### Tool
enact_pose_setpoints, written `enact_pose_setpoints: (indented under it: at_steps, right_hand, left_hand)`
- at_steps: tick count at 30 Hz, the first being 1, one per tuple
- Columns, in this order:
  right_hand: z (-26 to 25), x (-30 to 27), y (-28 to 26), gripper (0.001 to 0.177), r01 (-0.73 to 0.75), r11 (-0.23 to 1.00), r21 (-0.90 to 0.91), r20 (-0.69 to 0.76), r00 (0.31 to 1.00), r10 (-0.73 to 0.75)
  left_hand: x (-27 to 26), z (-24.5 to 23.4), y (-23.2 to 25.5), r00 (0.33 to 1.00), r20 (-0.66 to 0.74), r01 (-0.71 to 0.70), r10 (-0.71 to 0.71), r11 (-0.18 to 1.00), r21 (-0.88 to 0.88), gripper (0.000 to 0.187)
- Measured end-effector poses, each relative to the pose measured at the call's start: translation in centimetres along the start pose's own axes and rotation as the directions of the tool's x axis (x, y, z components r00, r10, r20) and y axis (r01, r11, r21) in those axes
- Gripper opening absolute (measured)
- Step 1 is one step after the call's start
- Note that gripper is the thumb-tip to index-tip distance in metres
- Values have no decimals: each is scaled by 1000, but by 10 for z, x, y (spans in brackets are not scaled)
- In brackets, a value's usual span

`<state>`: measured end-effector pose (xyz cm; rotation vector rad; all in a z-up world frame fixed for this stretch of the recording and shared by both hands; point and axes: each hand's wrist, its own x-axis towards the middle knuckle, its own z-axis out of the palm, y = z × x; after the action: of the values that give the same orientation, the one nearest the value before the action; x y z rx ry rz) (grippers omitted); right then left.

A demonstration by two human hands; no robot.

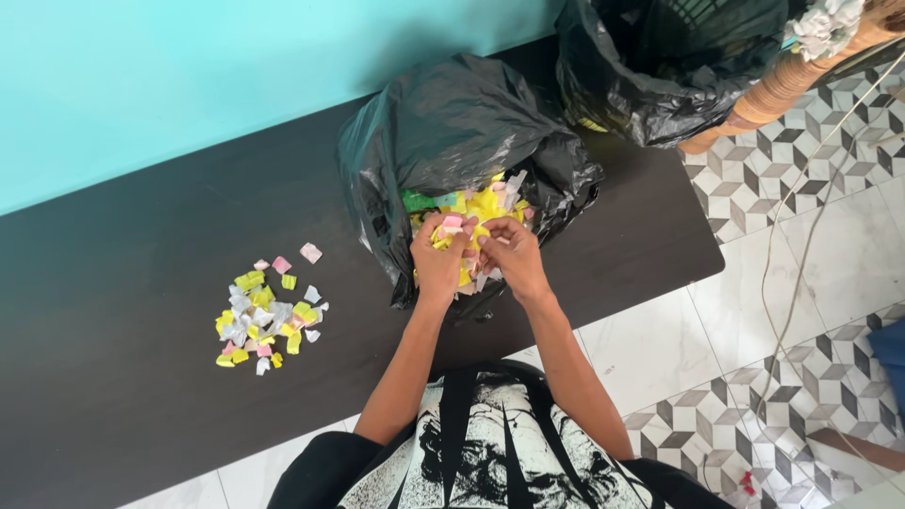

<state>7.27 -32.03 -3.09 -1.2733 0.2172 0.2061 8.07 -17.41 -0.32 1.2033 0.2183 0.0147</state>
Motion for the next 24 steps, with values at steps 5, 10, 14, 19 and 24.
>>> enact_pose_setpoints:
  at_steps: [5, 10, 14, 19, 24]
  right_hand:
    - [3, 4, -10, 31, 98, 983, -154, -167, 978, -124]
    - [9, -3, -24, 26, 124, 939, -320, -138, 975, -175]
    - [23, -5, -24, 31, 14, 966, -259, -66, 997, -32]
    - [31, -4, -19, 32, 43, 961, -273, -11, 999, -47]
    - [21, 6, -12, 17, 34, 991, -130, -8, 999, -36]
  left_hand:
    - [0, -8, -1, 998, -46, 34, -35, 999, -21, 26]
    - [5, -19, -9, 997, 74, 26, -22, 998, -56, 42]
    - [8, -25, -18, 986, 154, 57, -62, 998, 42, 37]
    - [2, -34, -18, 946, 245, -295, 212, 874, 385, 34]
    - [0, -32, -6, 976, 208, 2, -63, 959, 285, 31]
